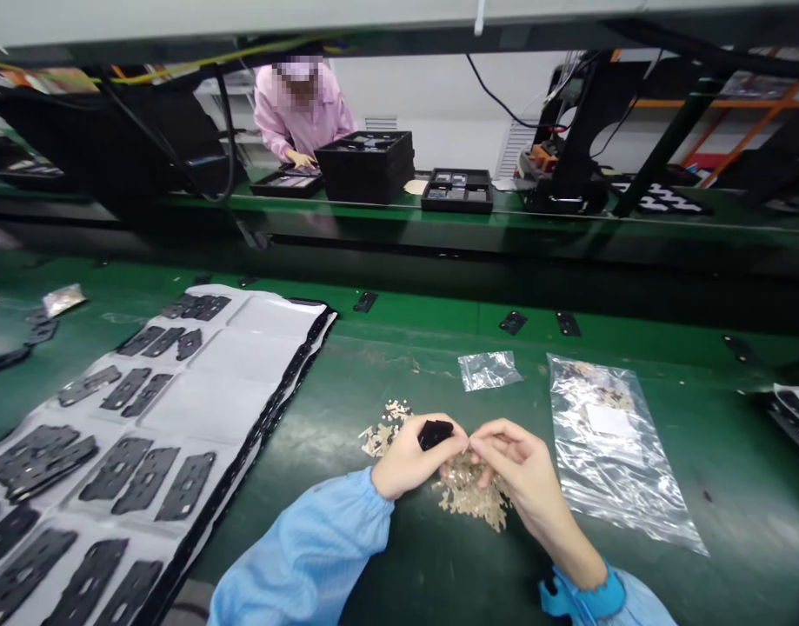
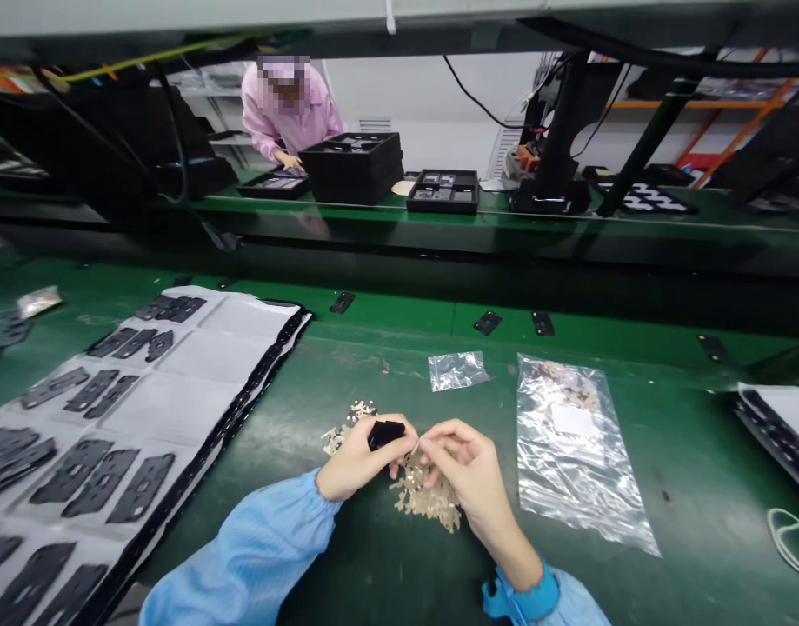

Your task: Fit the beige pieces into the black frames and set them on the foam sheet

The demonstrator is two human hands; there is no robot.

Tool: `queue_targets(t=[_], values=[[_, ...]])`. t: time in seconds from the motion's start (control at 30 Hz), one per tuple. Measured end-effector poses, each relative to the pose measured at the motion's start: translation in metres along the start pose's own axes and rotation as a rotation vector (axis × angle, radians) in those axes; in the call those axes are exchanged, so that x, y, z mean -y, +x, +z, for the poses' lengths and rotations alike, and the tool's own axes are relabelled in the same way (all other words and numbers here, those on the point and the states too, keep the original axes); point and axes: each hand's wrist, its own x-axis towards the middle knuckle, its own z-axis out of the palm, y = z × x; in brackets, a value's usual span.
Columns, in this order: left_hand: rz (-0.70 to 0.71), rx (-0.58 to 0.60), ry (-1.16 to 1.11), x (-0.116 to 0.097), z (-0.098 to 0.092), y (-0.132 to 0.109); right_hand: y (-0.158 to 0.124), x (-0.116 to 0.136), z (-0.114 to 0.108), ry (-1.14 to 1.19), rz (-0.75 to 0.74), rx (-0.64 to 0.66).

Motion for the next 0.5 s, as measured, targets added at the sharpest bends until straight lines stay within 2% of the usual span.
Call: queue_targets(t=[0.27,0.37,0.5], values=[[-0.001,-0.029,0.209,0.0040,0.0026,-0.0001,0.0009,0.0019,0.0020,-0.154,-0.059,0.000],[0.056,-0.069,0.268,0.0046,0.0055,0.0009,-0.0004,-0.0015,0.0014,-0.215,-0.139,-0.030],[0.121,-0.118,0.370,0.0037,0.0072,0.0011,-0.0025,-0.0029,-0.0011,-0.457,-0.265,-0.017]])
